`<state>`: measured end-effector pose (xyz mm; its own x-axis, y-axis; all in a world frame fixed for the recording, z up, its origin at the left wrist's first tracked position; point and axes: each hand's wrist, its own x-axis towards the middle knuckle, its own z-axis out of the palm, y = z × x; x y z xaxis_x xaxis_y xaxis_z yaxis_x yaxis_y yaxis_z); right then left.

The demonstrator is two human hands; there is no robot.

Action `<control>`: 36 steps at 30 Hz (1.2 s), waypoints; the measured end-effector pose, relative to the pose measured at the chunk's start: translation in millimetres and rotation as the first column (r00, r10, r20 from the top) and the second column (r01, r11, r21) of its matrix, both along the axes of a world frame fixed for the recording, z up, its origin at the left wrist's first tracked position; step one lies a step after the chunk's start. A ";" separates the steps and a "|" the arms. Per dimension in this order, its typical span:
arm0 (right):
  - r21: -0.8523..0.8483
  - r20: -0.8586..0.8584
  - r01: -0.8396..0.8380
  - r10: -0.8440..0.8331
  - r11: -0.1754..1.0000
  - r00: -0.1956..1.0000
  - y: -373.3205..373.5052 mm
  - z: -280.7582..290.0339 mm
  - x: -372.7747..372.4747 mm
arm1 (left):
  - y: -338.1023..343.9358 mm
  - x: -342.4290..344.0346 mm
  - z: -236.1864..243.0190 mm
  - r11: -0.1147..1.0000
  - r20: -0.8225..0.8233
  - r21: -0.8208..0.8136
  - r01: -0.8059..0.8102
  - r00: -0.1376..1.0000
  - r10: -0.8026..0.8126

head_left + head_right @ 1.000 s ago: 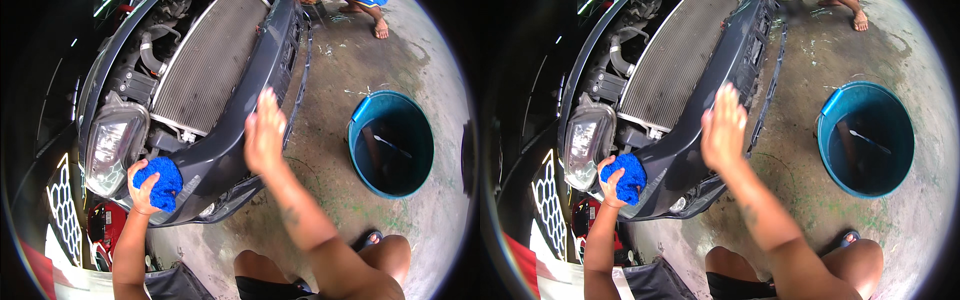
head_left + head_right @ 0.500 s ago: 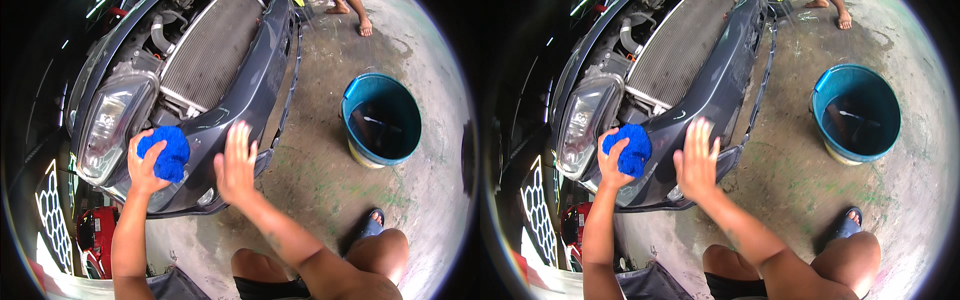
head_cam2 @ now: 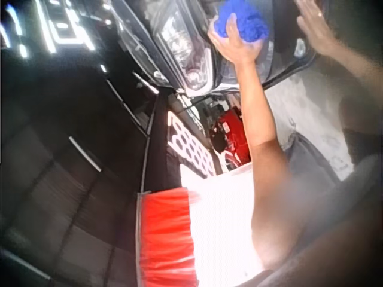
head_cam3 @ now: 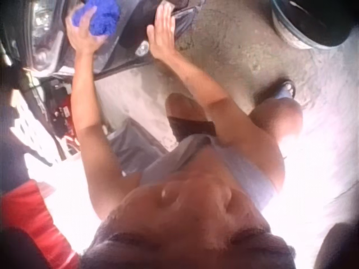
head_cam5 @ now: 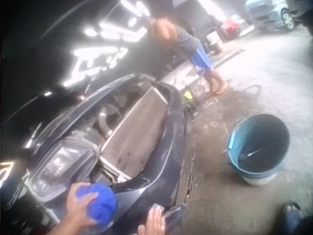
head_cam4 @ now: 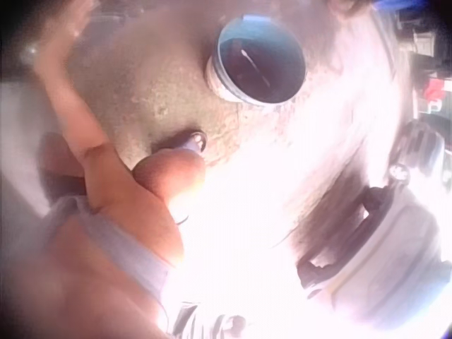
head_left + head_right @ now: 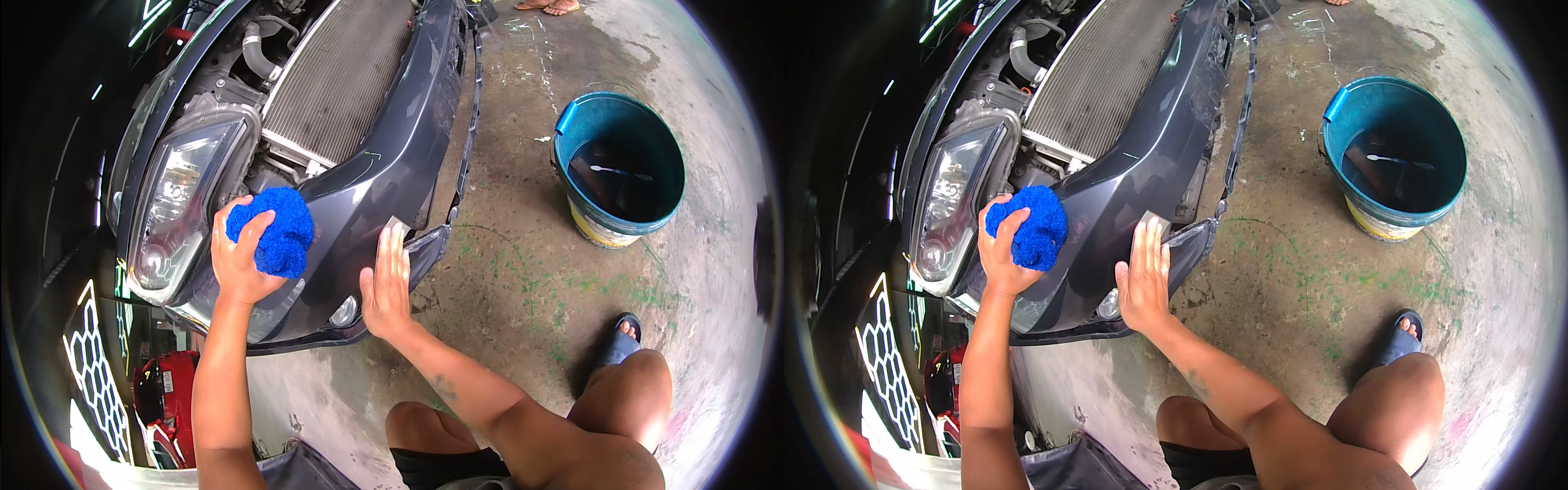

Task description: The person wipes the front bumper of a car with a blue cloth, repeatedly dipping the cloth into a bucket of water. The hood is open, exposing the engine bay. The person focuses on the lower front bumper area, wiping in circular and linear motions.

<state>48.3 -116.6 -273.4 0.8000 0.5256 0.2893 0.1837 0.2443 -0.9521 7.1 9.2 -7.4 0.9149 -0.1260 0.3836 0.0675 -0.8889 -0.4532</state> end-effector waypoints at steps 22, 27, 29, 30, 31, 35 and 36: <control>0.202 0.003 0.084 -0.087 0.976 0.996 4.9 -47.3 93.4 | -6.1 9.3 5.2 1.000 -0.022 -0.019 0.018 1.000 -0.018; 0.093 -0.062 0.104 -0.099 0.990 0.993 16.5 -35.0 173.9 | -2.9 -6.7 5.2 1.000 -0.048 0.004 0.008 0.999 -0.008; 0.101 -0.029 0.094 -0.091 0.990 0.995 14.5 -37.0 187.2 | -3.8 -0.5 7.1 1.000 -0.039 0.005 0.021 0.999 -0.021; 0.058 -0.031 0.104 -0.102 0.993 0.994 9.8 -39.6 192.4 | -5.0 4.5 7.7 1.000 -0.038 -0.002 0.025 0.999 -0.025; 0.057 -0.017 0.153 -0.152 0.987 0.988 6.3 -34.1 200.8 | -7.1 8.2 5.5 1.000 -0.045 -0.016 0.026 0.999 -0.026; 0.214 0.054 0.124 -0.139 0.969 0.989 10.0 35.4 209.5 | -4.0 -3.1 4.5 1.000 -0.055 0.010 0.015 0.998 -0.014; 0.184 -0.004 0.118 -0.119 0.976 0.993 11.3 41.5 209.2 | -1.9 -6.0 1.7 1.000 -0.048 -0.006 0.014 0.999 -0.014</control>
